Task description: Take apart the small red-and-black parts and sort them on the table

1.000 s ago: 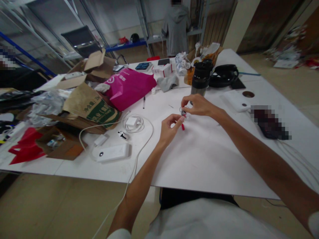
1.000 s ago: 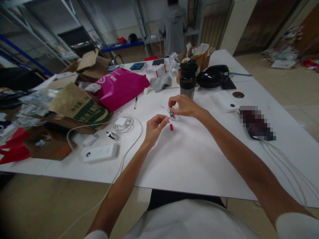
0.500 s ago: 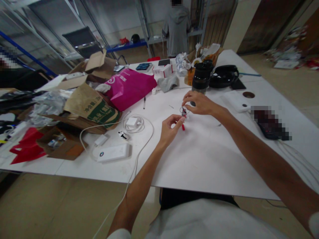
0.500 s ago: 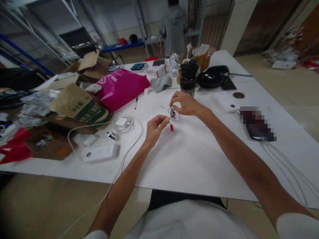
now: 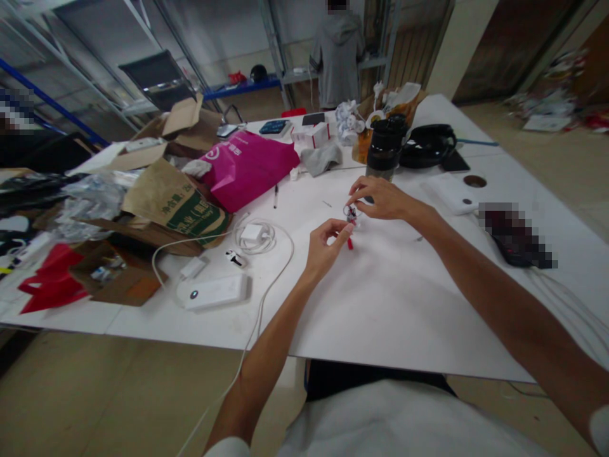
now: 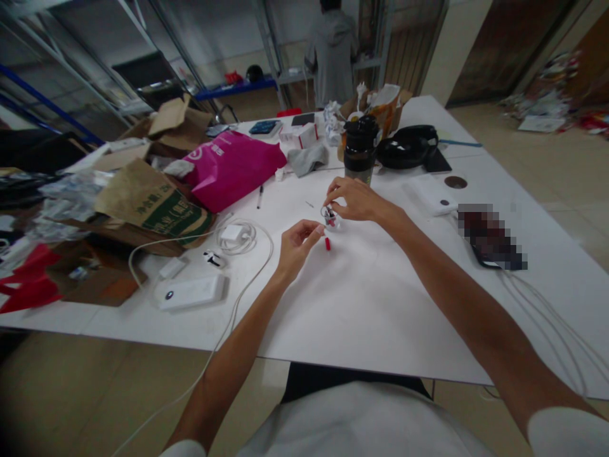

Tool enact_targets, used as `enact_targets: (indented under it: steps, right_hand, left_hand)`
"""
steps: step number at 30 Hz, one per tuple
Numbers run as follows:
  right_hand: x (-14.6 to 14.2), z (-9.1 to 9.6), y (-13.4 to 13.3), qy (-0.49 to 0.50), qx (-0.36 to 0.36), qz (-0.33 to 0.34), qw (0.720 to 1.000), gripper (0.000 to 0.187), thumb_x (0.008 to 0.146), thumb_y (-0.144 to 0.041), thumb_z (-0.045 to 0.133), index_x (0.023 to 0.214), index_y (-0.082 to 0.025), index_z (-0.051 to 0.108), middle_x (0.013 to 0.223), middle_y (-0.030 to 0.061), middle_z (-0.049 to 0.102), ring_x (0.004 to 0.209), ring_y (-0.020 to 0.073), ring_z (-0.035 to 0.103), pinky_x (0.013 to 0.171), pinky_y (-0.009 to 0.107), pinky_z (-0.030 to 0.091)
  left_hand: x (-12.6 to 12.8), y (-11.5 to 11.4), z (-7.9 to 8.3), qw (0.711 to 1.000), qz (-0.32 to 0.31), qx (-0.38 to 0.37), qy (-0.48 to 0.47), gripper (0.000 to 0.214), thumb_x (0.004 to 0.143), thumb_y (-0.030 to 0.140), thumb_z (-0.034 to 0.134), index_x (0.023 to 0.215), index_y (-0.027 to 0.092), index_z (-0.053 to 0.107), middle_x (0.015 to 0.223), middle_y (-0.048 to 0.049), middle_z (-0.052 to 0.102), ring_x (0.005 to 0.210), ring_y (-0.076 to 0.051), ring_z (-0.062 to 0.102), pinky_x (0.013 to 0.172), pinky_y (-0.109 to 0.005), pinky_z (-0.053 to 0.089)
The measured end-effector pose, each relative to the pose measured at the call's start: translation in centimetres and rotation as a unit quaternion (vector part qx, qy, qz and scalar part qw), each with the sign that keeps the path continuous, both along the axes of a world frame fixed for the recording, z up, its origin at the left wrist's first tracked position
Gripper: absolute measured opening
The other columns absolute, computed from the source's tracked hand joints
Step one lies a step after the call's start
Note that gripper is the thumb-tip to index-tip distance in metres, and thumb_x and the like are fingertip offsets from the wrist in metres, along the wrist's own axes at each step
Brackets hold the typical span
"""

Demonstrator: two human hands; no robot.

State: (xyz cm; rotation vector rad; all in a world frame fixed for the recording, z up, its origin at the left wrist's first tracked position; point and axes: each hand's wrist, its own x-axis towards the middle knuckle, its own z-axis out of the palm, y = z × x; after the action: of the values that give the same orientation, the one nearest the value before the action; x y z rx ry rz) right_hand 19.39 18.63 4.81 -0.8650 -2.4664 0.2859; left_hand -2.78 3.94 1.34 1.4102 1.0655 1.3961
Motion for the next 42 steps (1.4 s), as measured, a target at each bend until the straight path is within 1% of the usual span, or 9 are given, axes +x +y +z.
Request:
enact_targets:
  steps: [7, 12, 18, 27, 33, 42]
  right_hand:
    - [-0.1, 0.1, -0.1, 0.003, -0.005, -0.001, 1.0, 0.03, 0.101, -0.026, 0.069, 0.11, -0.03, 0.097, 0.13, 0.0105, 0.084, 0.12, 0.0315, 0.078, 0.112, 0.05, 0.059]
    - [0.2, 0.5, -0.2, -0.009, -0.004, -0.003, 1.0, 0.031, 0.098, -0.025, 0.07, 0.112, -0.029, 0.098, 0.131, 0.0116, 0.086, 0.116, 0.0317, 0.079, 0.107, 0.049, 0.059]
    - [0.4, 1.0, -0.5, -0.023, -0.002, 0.0, 1.0, 0.031, 0.097, -0.025, 0.071, 0.111, -0.029, 0.098, 0.132, 0.0115, 0.086, 0.114, 0.0315, 0.079, 0.106, 0.05, 0.058]
    - [0.2, 1.1, -0.8, -0.026, 0.01, -0.008, 1.0, 0.033, 0.097, -0.023, 0.068, 0.109, -0.028, 0.098, 0.131, 0.0108, 0.086, 0.112, 0.0303, 0.078, 0.102, 0.047, 0.057]
    - [0.5, 1.3, -0.7, -0.017, 0.011, -0.003, 1.0, 0.023, 0.092, -0.026, 0.072, 0.099, -0.027, 0.094, 0.128, 0.0103, 0.085, 0.114, 0.032, 0.078, 0.101, 0.047, 0.058]
    - [1.0, 1.0, 0.2, -0.006, -0.007, 0.025, 1.0, 0.016, 0.091, -0.029, 0.076, 0.096, -0.026, 0.09, 0.125, 0.0121, 0.084, 0.113, 0.0327, 0.079, 0.102, 0.047, 0.06]
  left_hand:
    - [0.0, -0.1, 0.0, 1.0, -0.001, 0.004, 0.005, 0.045, 0.101, 0.066, 0.092, 0.103, 0.021, 0.088, 0.1, -0.0071, 0.086, 0.093, -0.02, 0.077, 0.091, -0.035, 0.06]
    - [-0.1, -0.1, 0.0, 1.0, 0.003, 0.004, 0.007, 0.044, 0.102, 0.065, 0.091, 0.103, 0.021, 0.088, 0.1, -0.0078, 0.087, 0.093, -0.021, 0.079, 0.091, -0.036, 0.063]
    - [0.0, 0.0, -0.1, 1.0, 0.003, 0.006, 0.005, 0.044, 0.101, 0.065, 0.093, 0.102, 0.022, 0.088, 0.098, -0.0069, 0.086, 0.092, -0.02, 0.077, 0.091, -0.036, 0.061]
    - [0.0, 0.0, 0.0, 1.0, -0.002, 0.006, 0.007, 0.048, 0.1, 0.068, 0.092, 0.104, 0.021, 0.088, 0.1, -0.0073, 0.086, 0.093, -0.02, 0.078, 0.092, -0.036, 0.06]
    - [0.0, 0.0, 0.0, 1.0, -0.001, 0.005, 0.007, 0.045, 0.101, 0.067, 0.092, 0.102, 0.022, 0.088, 0.099, -0.0072, 0.086, 0.092, -0.021, 0.078, 0.092, -0.037, 0.061]
    - [0.0, -0.1, 0.0, 1.0, 0.002, 0.001, 0.006, 0.046, 0.101, 0.068, 0.092, 0.103, 0.022, 0.088, 0.1, -0.0075, 0.086, 0.094, -0.022, 0.077, 0.094, -0.037, 0.061]
